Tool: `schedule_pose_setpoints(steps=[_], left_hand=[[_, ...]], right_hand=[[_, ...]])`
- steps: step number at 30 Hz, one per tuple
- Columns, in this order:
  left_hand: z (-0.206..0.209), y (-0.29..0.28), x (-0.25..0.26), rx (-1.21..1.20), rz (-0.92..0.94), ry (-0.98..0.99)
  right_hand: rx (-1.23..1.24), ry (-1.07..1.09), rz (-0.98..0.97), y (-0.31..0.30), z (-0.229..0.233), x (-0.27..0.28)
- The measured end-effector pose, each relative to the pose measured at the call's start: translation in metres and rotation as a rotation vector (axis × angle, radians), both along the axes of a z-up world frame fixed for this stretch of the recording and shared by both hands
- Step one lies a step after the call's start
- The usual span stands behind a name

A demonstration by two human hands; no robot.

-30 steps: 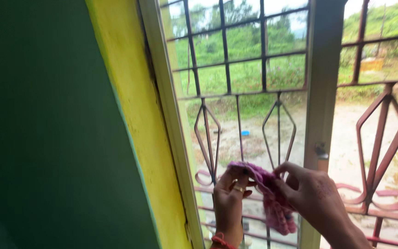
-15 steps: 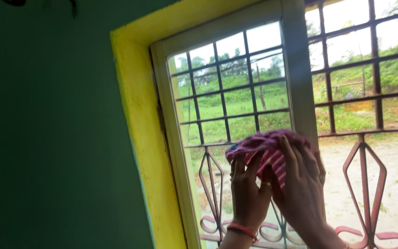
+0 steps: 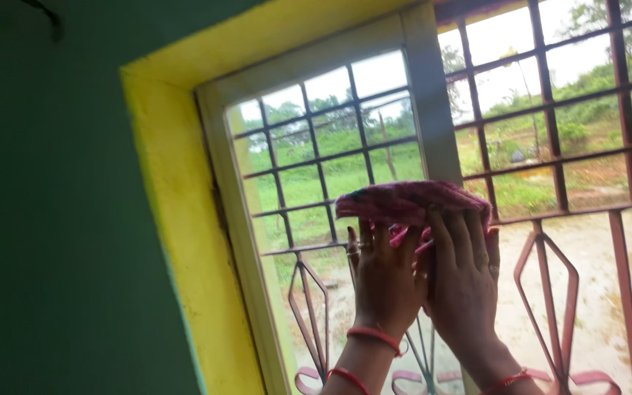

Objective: The person wipes a mirror mounted on a window frame using a purple cloth. They clean the glass surface and the frame edges, moving the cloth in circular and linear motions.

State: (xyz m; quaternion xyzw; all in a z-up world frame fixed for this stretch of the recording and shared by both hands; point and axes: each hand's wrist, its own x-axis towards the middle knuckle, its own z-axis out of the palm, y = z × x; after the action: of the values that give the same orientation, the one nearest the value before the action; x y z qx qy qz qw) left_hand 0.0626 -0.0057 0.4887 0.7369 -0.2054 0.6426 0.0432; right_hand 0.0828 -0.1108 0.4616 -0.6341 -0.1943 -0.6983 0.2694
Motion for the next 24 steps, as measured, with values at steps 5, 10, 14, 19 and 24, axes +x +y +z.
schedule_pose_setpoints(steps=[5,10,14,19,24], left_hand=[[-0.039,0.0,0.004,-0.037,-0.015,0.132],[-0.067,0.001,-0.004,-0.013,0.0,0.151],[-0.09,0.003,-0.013,0.005,-0.016,0.167],[-0.109,-0.005,-0.017,-0.023,-0.061,0.158],[-0.081,0.003,-0.001,0.033,0.01,0.073]], right_hand=[[-0.01,0.038,0.006,-0.001,-0.029,-0.009],[-0.011,0.077,0.009,-0.001,-0.056,-0.019],[-0.048,0.129,-0.037,-0.005,-0.082,-0.03],[-0.046,0.137,-0.04,-0.017,-0.085,-0.04],[-0.091,0.013,0.043,-0.025,-0.044,-0.035]])
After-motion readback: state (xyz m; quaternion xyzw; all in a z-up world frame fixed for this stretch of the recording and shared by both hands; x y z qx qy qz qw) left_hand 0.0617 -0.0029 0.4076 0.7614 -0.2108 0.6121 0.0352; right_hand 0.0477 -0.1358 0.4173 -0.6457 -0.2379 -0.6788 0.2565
